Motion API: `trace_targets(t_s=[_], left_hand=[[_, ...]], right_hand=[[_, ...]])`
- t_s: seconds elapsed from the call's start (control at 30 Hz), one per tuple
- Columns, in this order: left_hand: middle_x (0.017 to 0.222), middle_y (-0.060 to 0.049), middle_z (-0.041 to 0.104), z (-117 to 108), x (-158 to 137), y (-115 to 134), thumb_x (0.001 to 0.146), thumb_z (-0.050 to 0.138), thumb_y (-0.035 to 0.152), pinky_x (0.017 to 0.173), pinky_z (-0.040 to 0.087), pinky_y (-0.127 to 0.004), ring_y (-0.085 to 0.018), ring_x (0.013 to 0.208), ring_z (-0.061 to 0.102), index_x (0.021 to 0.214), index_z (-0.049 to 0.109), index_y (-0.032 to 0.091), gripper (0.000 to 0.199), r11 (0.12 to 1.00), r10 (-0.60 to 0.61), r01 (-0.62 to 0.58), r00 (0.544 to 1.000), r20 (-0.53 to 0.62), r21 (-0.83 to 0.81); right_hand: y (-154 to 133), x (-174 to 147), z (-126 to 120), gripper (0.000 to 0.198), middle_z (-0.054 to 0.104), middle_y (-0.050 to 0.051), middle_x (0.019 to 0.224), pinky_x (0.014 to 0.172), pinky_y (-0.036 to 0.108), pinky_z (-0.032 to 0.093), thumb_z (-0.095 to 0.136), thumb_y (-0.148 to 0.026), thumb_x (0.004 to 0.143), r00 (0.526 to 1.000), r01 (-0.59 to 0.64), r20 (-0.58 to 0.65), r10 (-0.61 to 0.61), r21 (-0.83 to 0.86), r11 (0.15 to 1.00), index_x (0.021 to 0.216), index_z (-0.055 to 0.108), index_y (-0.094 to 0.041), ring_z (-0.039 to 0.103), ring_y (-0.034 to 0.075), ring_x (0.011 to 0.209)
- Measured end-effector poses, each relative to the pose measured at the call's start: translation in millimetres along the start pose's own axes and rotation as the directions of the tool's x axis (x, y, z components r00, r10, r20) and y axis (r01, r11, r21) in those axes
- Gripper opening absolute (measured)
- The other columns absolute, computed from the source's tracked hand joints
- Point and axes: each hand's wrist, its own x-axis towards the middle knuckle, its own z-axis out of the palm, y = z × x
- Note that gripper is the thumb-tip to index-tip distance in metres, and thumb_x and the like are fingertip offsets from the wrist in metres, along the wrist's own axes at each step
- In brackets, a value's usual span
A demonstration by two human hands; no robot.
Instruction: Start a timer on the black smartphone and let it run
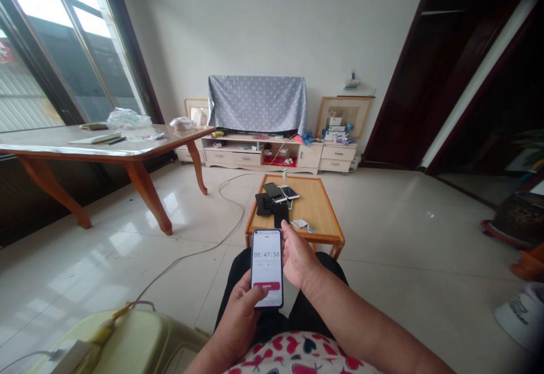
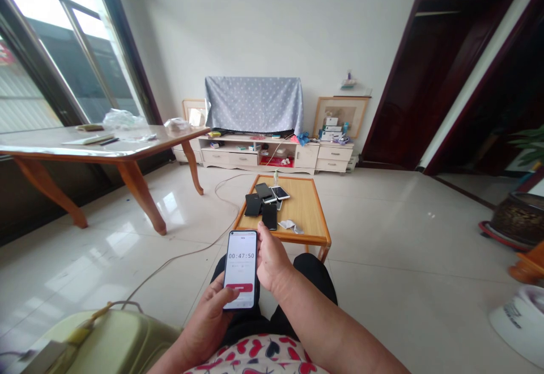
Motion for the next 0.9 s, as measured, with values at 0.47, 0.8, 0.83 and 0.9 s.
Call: trace_targets(t_s=[0.47,0.8,0.83,0.9], left_hand=[[0.094,-0.008,0.073,2.2,-9.2,2.2,0.075,0.071,0.023,0.072,0.048,-0.027,-0.016,0.076,0.062,0.114,0.070,0.017,0.039,1.000,0.028,-0.028,0.999,0.033,0.007],[0.098,-0.008,0.075,2.8,-14.2,3.4,0.074,0.072,0.023,0.074,0.049,-0.029,-0.018,0.078,0.065,0.118,0.069,0.018,0.044,0.999,0.041,-0.041,0.999,0.026,0.006],[0.098,-0.008,0.075,2.7,-14.2,3.3,0.074,0.073,0.023,0.073,0.049,-0.028,-0.017,0.077,0.064,0.118,0.069,0.019,0.044,0.999,0.040,-0.040,0.999,0.022,0.006],[0.097,-0.007,0.075,2.2,-13.8,2.6,0.074,0.072,0.023,0.073,0.049,-0.028,-0.017,0.076,0.064,0.118,0.069,0.019,0.043,0.999,0.037,-0.037,0.999,0.024,0.008]], right_hand=[[-0.2,-8.9,4.6,0.030,0.073,0.006,0.076,0.077,0.039,0.057,0.061,-0.047,0.095,1.000,0.014,-0.012,-0.014,-0.006,1.000,0.090,0.064,-0.017,0.072,0.025,0.077],[1.7,-10.9,5.9,0.031,0.072,0.005,0.075,0.077,0.037,0.057,0.061,-0.047,0.095,0.999,0.021,-0.023,-0.022,-0.019,1.000,0.089,0.064,-0.017,0.072,0.023,0.076],[1.7,-11.1,6.0,0.031,0.072,0.006,0.075,0.078,0.038,0.057,0.061,-0.047,0.095,1.000,0.019,-0.021,-0.019,-0.018,1.000,0.090,0.064,-0.017,0.072,0.024,0.076],[1.5,-11.3,6.0,0.031,0.073,0.006,0.076,0.078,0.038,0.057,0.060,-0.047,0.096,1.000,0.017,-0.016,-0.017,-0.023,1.000,0.091,0.065,-0.016,0.072,0.024,0.078]])
